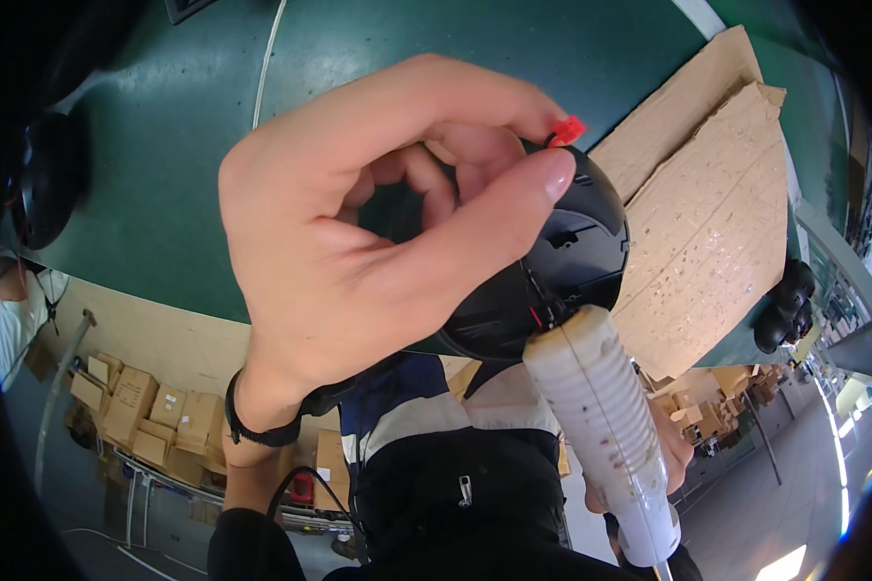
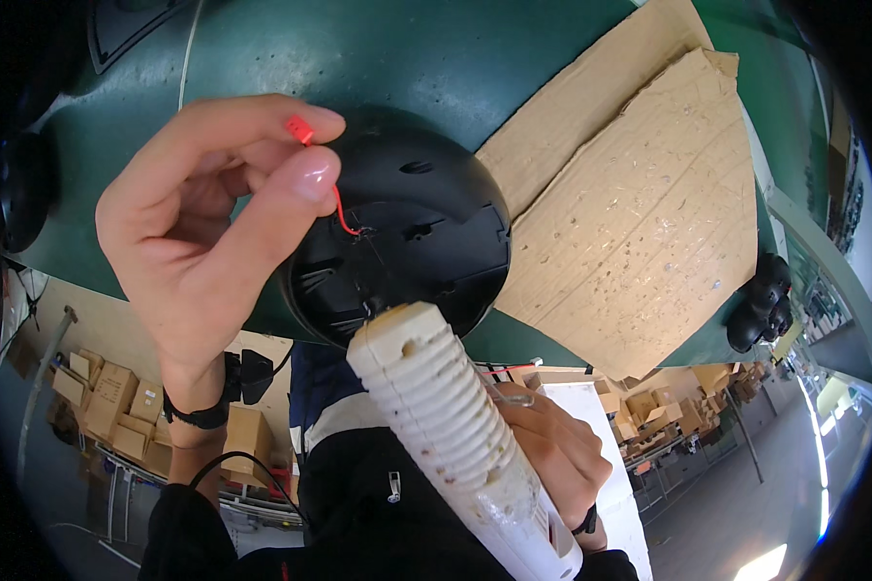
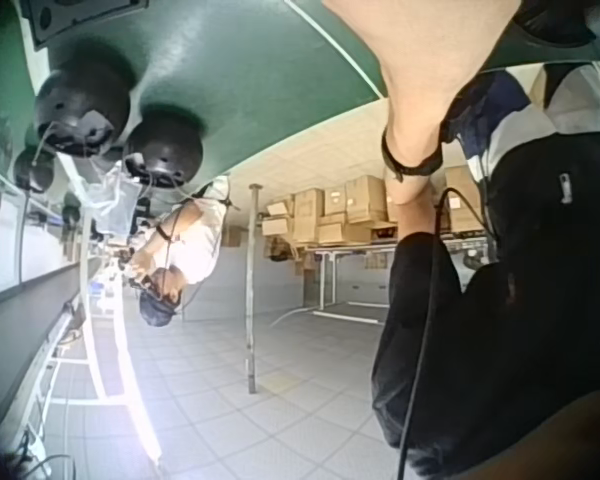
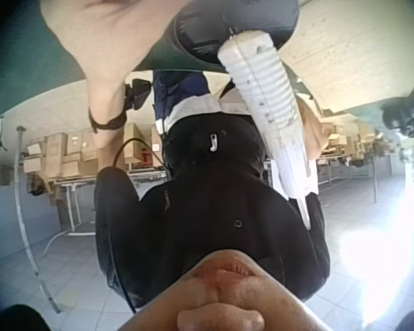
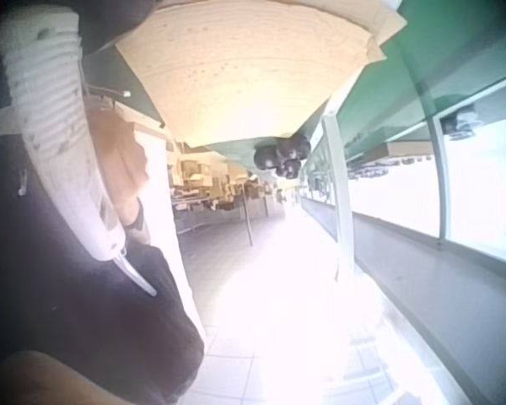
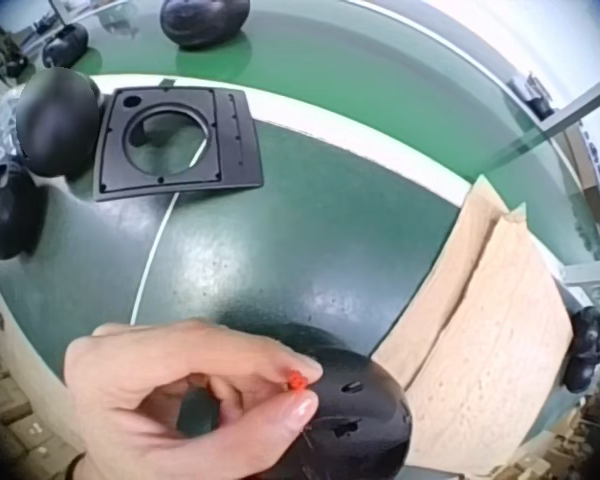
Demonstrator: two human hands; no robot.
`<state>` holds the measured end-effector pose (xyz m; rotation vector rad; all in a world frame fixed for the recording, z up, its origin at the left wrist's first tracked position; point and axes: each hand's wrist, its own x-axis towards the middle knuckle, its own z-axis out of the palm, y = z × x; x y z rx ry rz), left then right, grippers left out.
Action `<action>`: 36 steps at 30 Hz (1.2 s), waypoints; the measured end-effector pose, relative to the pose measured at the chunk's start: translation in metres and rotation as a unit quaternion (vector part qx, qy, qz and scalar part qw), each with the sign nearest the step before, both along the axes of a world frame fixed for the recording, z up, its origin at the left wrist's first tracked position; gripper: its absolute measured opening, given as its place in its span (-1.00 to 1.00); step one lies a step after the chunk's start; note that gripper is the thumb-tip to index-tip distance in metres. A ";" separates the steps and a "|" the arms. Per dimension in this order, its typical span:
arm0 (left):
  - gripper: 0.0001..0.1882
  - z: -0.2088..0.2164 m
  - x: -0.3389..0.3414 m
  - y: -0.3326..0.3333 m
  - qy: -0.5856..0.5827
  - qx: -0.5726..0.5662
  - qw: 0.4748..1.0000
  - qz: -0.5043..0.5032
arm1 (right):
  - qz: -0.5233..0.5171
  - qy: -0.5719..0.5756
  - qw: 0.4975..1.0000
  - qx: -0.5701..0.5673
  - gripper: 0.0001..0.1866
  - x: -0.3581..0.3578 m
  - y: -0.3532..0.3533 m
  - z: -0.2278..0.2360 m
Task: The recorder uses a hot glue gun to apply adhesive to the internal wiring and connectors of a spherical electronic component.
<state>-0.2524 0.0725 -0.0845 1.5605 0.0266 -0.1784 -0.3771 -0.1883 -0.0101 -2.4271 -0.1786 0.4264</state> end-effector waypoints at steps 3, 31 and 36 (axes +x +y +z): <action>-0.82 0.003 -0.001 -0.001 0.024 -0.003 1.000 0.010 | -0.003 -0.017 1.000 -0.014 -0.57 -0.001 -0.002 -0.001; -0.81 -0.012 -0.115 -0.058 -0.279 0.182 0.942 -0.040 | -0.051 0.208 0.975 -0.066 -0.74 0.047 -0.035 0.049; -0.87 -0.017 -0.114 -0.051 -0.291 0.151 0.944 -0.029 | 0.051 0.163 0.982 -0.082 -0.79 0.056 -0.013 0.054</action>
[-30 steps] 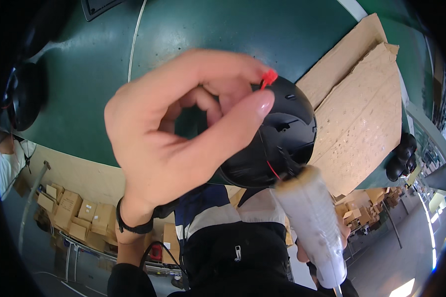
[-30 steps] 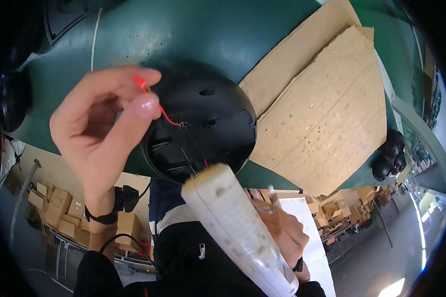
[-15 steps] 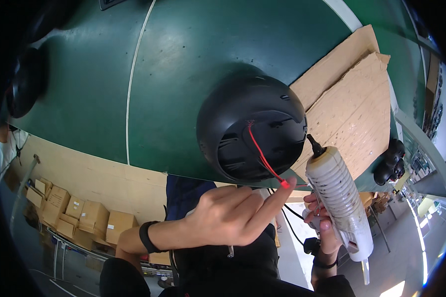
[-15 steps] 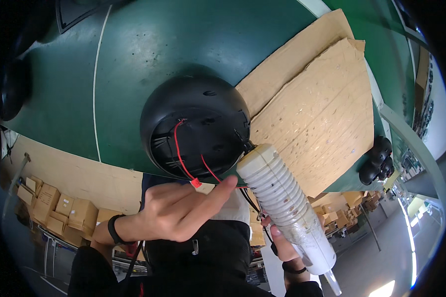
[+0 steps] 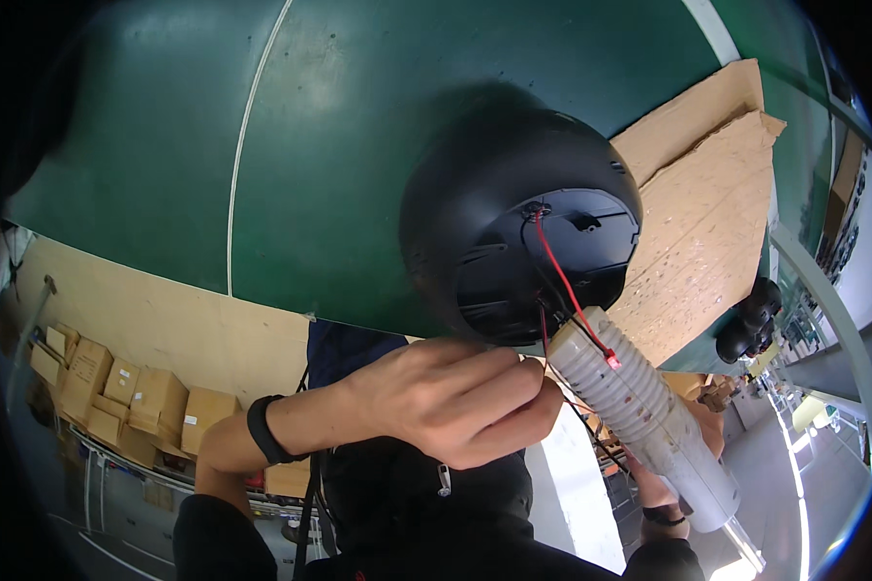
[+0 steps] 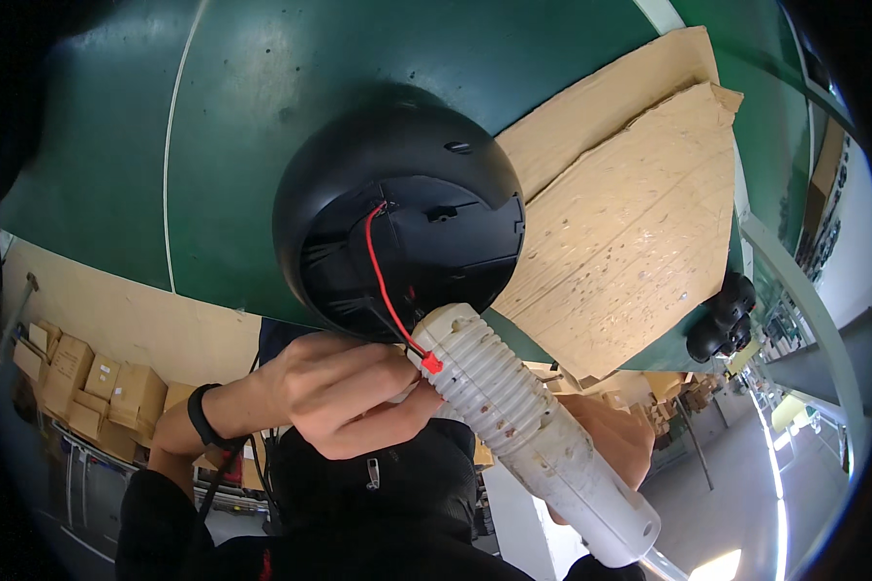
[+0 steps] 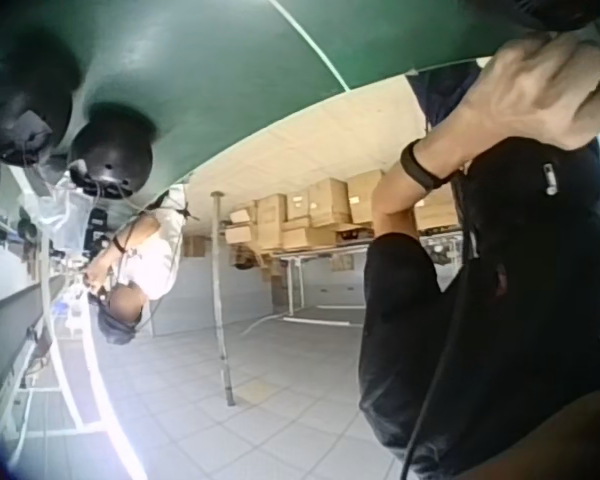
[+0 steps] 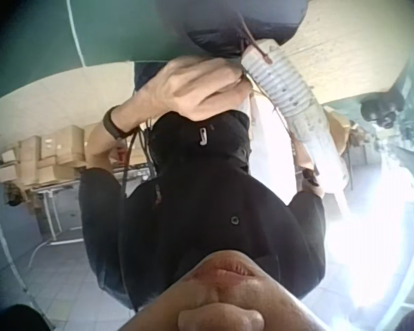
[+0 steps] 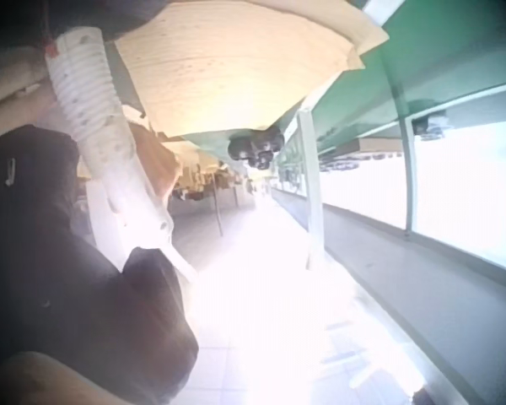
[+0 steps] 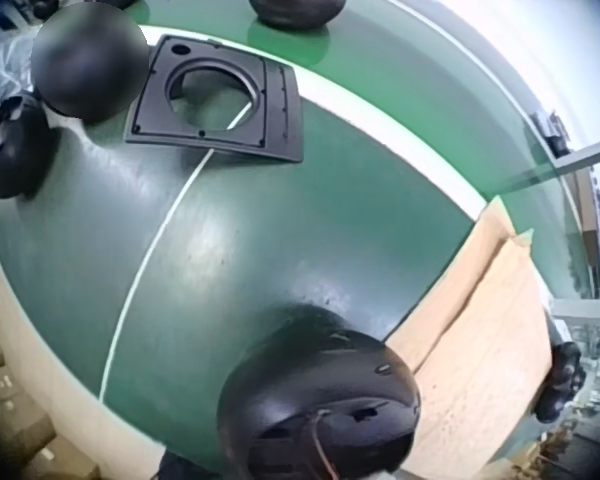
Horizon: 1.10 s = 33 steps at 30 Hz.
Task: The recorder uses a hot glue gun to apply adhesive to the internal wiring and connectors of a spherical electronic component.
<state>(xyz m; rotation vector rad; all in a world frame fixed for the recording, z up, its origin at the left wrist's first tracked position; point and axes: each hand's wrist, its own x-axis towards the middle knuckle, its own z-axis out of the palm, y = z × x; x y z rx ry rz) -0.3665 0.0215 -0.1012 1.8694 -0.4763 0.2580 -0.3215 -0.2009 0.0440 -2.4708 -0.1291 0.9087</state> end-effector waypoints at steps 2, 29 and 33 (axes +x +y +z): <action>-0.89 -0.001 0.000 -0.001 -0.005 0.001 1.000 0.006 | -0.005 0.001 1.000 -0.016 -0.80 -0.001 0.002 0.001; -0.78 0.027 0.016 0.043 0.011 -0.010 1.000 -0.010 | 0.028 -0.007 0.993 -0.114 -0.73 0.004 0.014 0.016; -0.75 0.020 0.034 0.048 -0.002 -0.039 0.996 0.082 | 0.007 0.019 0.997 -0.079 -0.81 0.006 0.024 0.020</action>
